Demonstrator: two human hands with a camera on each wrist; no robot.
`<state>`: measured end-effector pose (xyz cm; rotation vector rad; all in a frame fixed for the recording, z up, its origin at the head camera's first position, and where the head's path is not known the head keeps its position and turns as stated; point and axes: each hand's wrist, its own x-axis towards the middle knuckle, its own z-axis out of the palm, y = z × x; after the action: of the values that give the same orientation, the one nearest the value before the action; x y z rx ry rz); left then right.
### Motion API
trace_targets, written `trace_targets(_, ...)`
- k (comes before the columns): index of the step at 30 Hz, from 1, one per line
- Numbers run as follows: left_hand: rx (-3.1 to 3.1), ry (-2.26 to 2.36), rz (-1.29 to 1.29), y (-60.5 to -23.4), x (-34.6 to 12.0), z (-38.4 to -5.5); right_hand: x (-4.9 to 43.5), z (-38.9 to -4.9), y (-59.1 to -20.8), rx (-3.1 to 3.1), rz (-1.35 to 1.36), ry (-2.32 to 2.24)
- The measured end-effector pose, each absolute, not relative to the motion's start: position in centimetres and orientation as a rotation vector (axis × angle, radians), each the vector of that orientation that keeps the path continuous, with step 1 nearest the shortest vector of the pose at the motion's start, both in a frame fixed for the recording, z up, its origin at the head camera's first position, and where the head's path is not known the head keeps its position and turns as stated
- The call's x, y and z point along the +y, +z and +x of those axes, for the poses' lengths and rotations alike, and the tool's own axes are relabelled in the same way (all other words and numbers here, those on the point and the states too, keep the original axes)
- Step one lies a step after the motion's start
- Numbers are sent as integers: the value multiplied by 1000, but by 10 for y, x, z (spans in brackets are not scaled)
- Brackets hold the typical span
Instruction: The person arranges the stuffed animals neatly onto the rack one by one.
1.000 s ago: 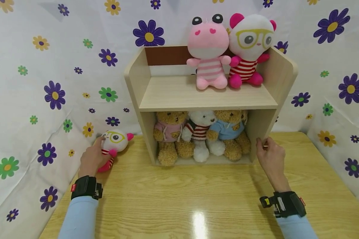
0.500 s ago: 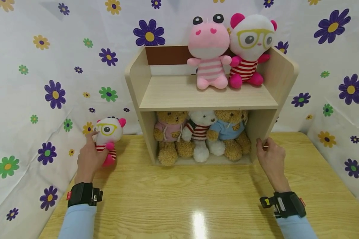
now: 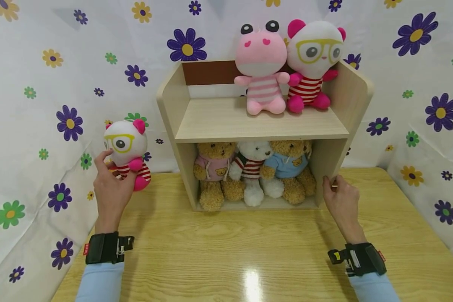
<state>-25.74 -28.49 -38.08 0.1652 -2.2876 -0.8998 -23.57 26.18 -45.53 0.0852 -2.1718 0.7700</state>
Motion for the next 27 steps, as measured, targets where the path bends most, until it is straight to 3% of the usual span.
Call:
trace_targets(17,-2018,-1010,31,-342,-257,-232,260,-234,-456,-2194,67,776)
trace_targets(27,-1771,-1108,-262,-308,-220,-211,260,-234,-456,-2188,68,771)
